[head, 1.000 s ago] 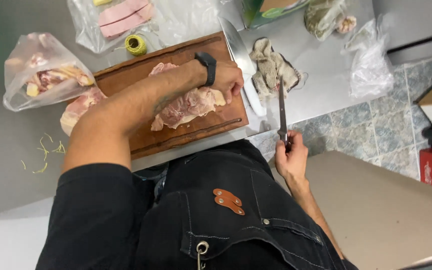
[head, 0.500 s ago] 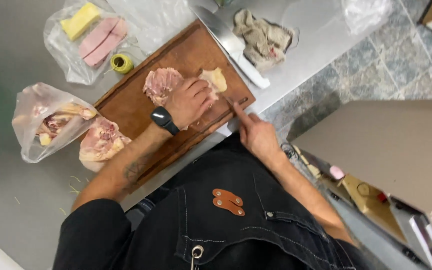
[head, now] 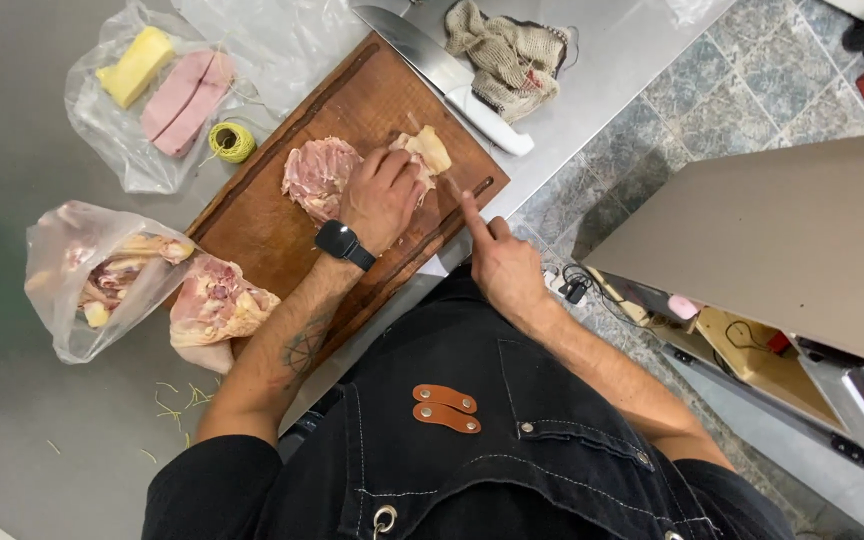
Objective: Deboning raw chicken legs on a wooden cutting board using a knife
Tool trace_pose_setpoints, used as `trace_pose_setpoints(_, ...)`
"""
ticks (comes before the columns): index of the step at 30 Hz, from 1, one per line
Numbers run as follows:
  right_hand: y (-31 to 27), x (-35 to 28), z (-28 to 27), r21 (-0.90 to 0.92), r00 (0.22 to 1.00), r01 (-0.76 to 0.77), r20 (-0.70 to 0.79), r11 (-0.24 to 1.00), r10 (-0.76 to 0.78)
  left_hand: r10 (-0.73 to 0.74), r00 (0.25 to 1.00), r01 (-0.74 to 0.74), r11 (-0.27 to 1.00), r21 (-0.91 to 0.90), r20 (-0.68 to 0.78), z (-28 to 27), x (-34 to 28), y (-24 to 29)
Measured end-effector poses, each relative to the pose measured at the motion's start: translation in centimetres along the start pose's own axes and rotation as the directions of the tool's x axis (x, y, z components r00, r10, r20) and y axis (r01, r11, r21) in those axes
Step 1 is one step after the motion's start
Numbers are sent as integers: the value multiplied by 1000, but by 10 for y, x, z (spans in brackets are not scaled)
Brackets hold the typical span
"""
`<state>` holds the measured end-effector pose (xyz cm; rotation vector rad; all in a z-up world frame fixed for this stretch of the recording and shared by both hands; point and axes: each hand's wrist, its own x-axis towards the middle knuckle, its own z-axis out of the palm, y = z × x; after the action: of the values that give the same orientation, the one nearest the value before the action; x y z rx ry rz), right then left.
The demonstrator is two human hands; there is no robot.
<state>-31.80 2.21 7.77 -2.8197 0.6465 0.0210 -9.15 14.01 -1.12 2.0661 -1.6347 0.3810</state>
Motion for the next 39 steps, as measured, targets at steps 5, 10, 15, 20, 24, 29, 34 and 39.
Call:
trace_pose_setpoints(5, 6, -7, 14, -24, 999, 30, 14, 999, -30, -12, 1000, 12, 999, -48, -16, 6, -3, -3)
trace_pose_setpoints(10, 3, -1, 8, -42, 998, 49, 29, 998, -48, -14, 999, 12, 998, -57, -35, 7, -5, -1)
trace_pose_setpoints(15, -6, 27, 10, 2, 998, -4, 68, 1000, 4, -36, 999, 34, 998, -57, -37, 0, 0, 1)
trace_pose_setpoints(20, -18, 27, 2, 41, 991, -61, 122, 997, 56, -26, 999, 24, 998, -49, -37, -9, 7, 4)
trace_pose_setpoints(24, -4, 14, 15, -44, 984, -13, 175, 999, 21, 5, 999, -4, 1000, -30, 33, -26, 18, 12)
trace_pose_setpoints(29, -7, 33, 8, -62, 985, -10, 170, 998, 21, 8, 999, -5, 998, -57, 44, -19, 19, 9)
trace_pose_setpoints(34, 19, 2, -3, -62, 979, -18, 201, 998, 30, -13, 998, 15, 999, -51, 54, -9, 5, -1)
trace_pose_setpoints(39, 54, -19, -10, 132, 962, -117, 261, 984, 80, -4, 1000, 5, 994, -110, 16, -13, 7, -4)
